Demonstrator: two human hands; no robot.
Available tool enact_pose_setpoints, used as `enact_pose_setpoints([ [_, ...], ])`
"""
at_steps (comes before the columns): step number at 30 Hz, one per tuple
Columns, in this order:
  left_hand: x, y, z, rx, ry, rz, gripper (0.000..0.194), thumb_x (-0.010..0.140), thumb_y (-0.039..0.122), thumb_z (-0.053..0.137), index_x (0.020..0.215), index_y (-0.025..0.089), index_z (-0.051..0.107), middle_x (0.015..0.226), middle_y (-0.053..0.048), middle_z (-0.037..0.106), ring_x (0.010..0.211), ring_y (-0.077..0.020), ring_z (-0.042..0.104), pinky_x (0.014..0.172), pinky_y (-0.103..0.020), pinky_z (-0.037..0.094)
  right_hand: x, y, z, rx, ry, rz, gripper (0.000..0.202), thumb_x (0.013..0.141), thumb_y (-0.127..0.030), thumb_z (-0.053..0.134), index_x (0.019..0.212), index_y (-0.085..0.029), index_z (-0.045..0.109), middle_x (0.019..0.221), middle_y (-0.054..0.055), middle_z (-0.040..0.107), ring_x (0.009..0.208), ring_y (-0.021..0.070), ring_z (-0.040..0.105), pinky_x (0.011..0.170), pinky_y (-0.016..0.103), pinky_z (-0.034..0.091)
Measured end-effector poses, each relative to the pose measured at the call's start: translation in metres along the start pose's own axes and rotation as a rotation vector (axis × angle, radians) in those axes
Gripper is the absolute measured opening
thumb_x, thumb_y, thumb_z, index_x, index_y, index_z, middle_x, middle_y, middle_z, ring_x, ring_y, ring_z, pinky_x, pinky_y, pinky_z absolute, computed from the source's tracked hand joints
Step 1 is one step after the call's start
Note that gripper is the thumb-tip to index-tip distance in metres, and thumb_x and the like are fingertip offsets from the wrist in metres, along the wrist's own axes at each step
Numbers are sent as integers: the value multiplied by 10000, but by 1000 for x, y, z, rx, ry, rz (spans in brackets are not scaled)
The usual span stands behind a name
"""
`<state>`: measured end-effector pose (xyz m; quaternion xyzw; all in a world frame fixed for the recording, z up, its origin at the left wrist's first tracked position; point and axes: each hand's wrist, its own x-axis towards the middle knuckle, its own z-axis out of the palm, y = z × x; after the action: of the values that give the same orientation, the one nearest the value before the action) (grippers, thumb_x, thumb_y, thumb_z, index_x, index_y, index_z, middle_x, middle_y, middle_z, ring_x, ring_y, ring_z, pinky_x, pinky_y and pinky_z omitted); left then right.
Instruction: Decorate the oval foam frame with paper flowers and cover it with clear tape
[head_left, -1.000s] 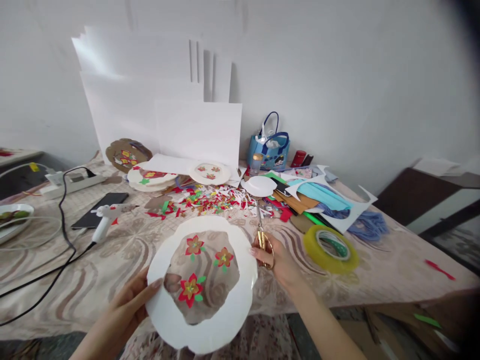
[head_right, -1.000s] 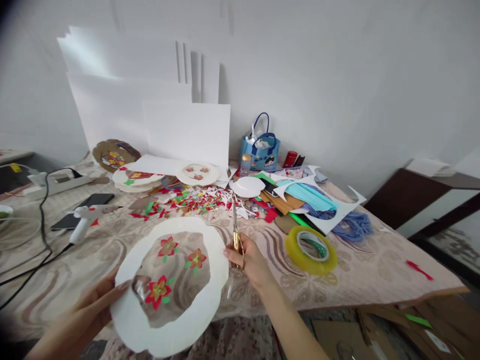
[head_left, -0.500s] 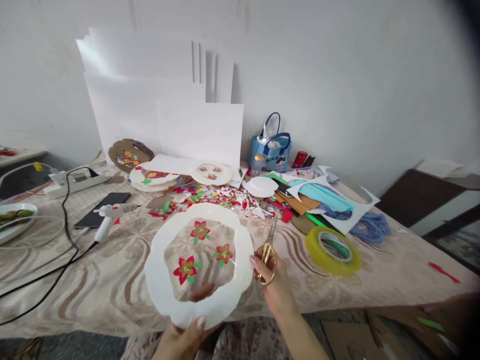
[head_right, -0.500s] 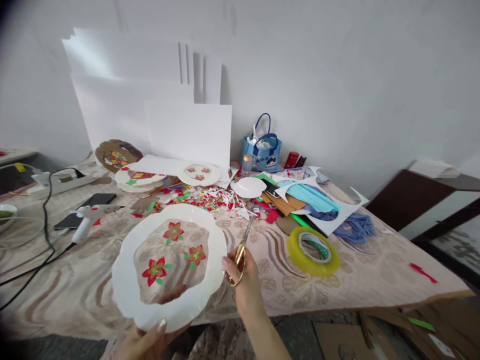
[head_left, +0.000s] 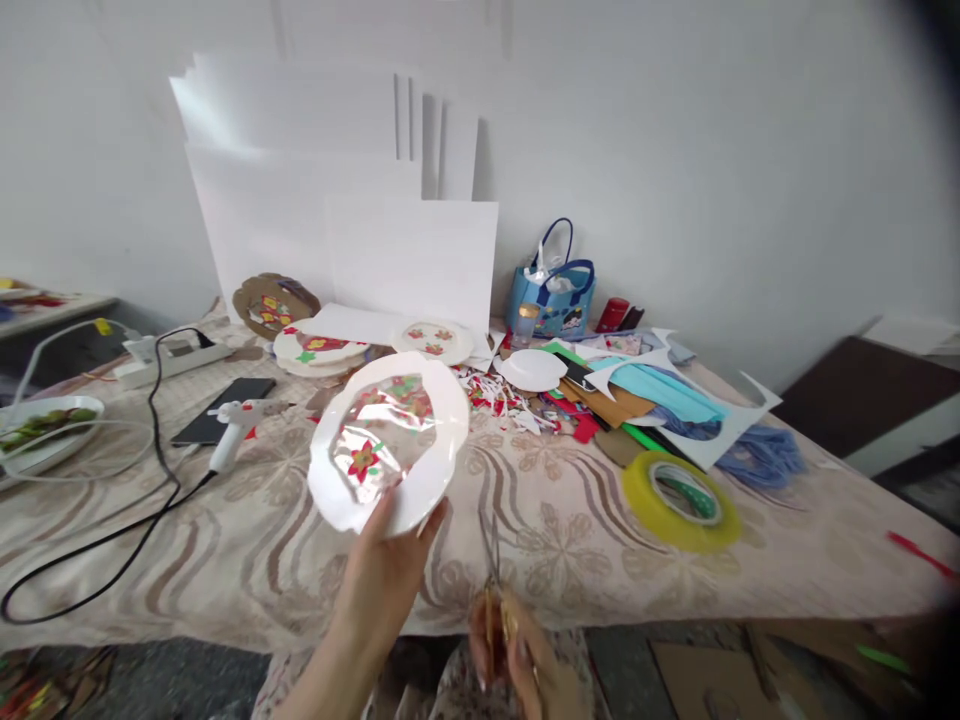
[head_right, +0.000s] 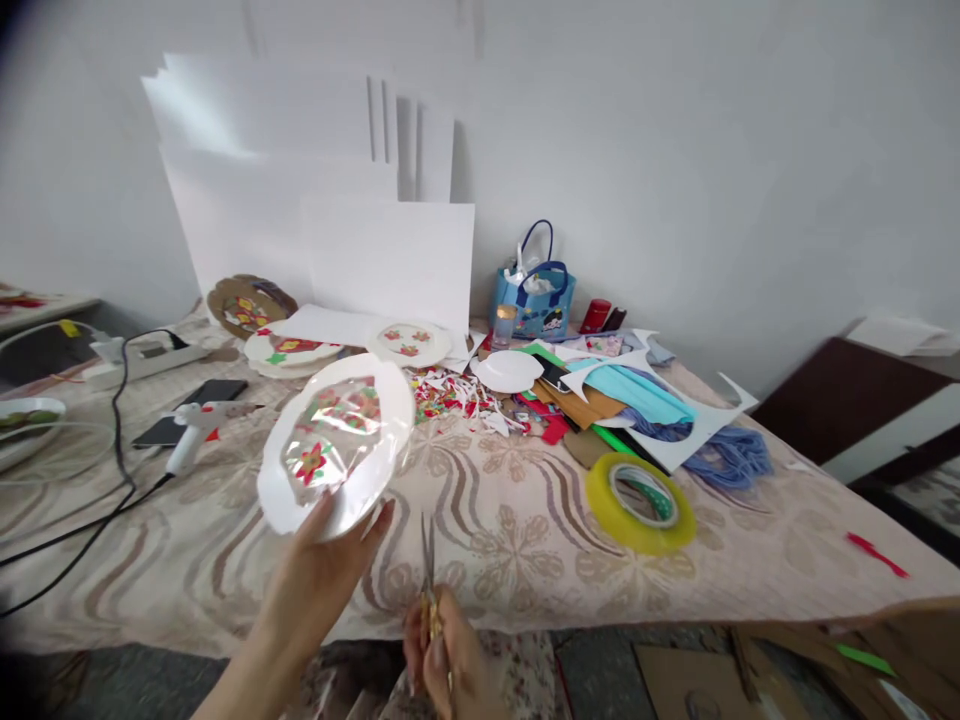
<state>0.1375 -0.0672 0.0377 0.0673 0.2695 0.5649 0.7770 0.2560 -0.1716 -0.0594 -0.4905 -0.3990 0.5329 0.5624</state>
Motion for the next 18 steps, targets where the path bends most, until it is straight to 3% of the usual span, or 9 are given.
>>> enact_pose_setpoints([
  [4, 14, -18, 13, 31, -32, 10, 130, 835, 165, 578, 885, 192, 695, 1020, -38, 717, 996, -205, 642, 944, -405, 484, -12, 1, 9, -276, -69, -84, 539, 723, -753, 438, 833, -227, 479, 528, -65, 349, 449, 97, 275, 449, 244, 217],
  [7, 18, -25, 11, 63, -46, -15, 122, 813, 181, 607, 898, 177, 695, 1031, -46, 712, 1040, -225, 620, 941, -409, 479, -17, -2, 1, -697, 54, -184, 308, 780, -527, 554, 799, -226, 494, 525, -47, 426, 474, 120, 378, 492, 262, 234],
  [10, 20, -23, 8, 67, -40, -1, 114, 814, 179, 601, 876, 177, 697, 982, -38, 721, 1019, -221, 627, 926, -396, 480, -23, -2, -7, -949, 169, -280, 171, 789, -395, 572, 822, -232, 532, 564, -7, 535, 520, 167, 487, 527, 282, 277],
  [13, 21, -17, 8, 40, -32, 33, 124, 833, 175, 574, 849, 189, 696, 947, -22, 727, 960, -196, 647, 914, -385, 482, -29, 0, -11, -1009, 207, -300, 150, 774, -374, 600, 814, -241, 544, 550, -6, 557, 500, 179, 509, 522, 284, 286],
  [18, 22, -14, 8, 16, -45, 32, 134, 841, 166, 564, 844, 192, 695, 935, -21, 733, 909, -182, 660, 916, -383, 482, -29, 1, -5, -913, 216, -258, 175, 746, -394, 635, 783, -243, 553, 523, -23, 515, 493, 160, 483, 522, 270, 295],
])
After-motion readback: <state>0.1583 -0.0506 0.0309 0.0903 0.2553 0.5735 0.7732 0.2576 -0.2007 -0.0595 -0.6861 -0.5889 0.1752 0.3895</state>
